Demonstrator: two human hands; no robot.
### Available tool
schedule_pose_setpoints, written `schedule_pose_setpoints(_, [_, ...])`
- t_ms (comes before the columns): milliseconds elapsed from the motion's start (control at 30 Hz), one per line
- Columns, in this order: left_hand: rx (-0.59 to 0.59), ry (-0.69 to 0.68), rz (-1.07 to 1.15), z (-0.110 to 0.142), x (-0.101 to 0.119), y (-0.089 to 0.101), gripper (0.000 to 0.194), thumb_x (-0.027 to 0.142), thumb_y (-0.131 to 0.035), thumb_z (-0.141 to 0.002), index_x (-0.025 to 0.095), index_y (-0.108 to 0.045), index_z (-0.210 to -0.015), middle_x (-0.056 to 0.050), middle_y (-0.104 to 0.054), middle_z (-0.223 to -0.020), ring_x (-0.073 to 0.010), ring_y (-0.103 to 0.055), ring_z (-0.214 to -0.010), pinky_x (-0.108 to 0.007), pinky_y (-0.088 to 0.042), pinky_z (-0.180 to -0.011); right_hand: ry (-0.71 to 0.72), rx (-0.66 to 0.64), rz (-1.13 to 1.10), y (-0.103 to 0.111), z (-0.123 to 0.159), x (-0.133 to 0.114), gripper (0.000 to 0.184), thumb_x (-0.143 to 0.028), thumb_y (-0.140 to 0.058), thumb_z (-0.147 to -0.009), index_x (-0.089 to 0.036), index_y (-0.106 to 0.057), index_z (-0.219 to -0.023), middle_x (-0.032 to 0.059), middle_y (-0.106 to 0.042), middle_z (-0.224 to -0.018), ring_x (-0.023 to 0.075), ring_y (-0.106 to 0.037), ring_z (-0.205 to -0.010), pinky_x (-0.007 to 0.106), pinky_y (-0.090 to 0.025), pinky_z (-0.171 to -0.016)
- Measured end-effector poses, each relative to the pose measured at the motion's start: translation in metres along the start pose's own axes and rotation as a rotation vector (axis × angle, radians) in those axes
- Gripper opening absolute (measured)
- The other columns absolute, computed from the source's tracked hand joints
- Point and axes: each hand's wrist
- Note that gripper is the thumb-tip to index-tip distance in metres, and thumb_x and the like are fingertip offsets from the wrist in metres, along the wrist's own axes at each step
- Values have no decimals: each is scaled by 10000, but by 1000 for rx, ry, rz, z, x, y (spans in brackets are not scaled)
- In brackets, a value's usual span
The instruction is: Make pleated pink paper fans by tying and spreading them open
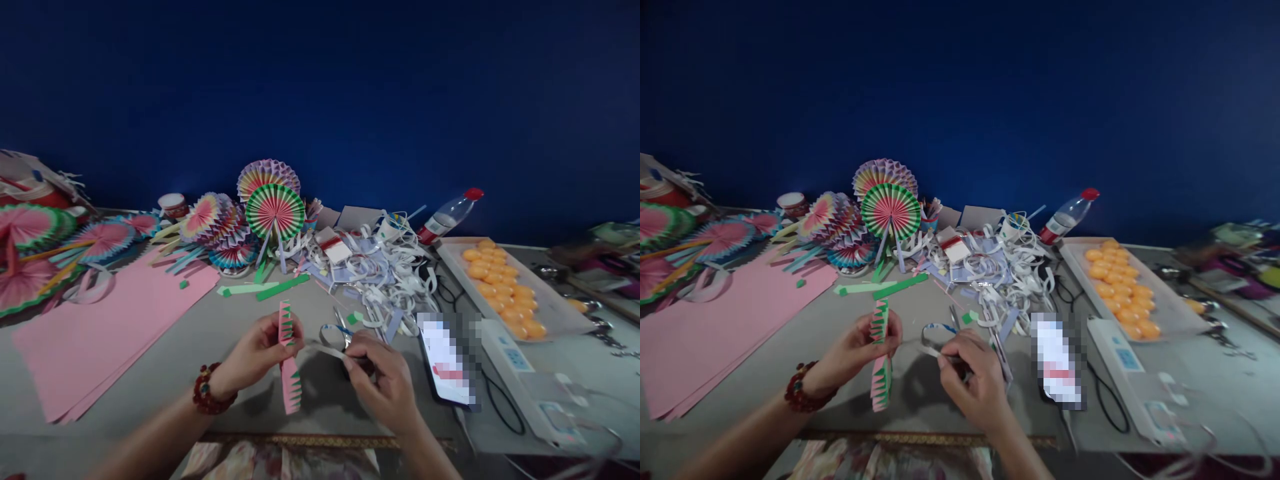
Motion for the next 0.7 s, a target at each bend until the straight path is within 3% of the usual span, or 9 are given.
schedule_pose_setpoints(433, [34, -218, -254, 17, -7, -15, 268, 410, -520, -962, 190, -563, -816, -32, -528, -761, -170, -476, -689, -276, -390, -649, -63, 272, -75, -18, 1, -2, 192, -198, -554, -872, -211, -574, -682, -10, -518, -613, 152, -501, -604, 275, -392, -581])
schedule_pose_setpoints(700, [77, -292, -273, 21, -14, -24, 333, 483, -482, -969, 199, -576, -825, -40, -536, -765, -176, -473, -680, -291, -375, -657, -320, 383, -279, -36, 5, 12, 200, -260, -615, -824, -197, -611, -634, -18, -553, -598, 131, -494, -552, 239, -386, -516])
Point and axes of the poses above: each hand's wrist, its own z-axis away from the middle knuckle, its own y-axis out of the back of the hand, x = y × z
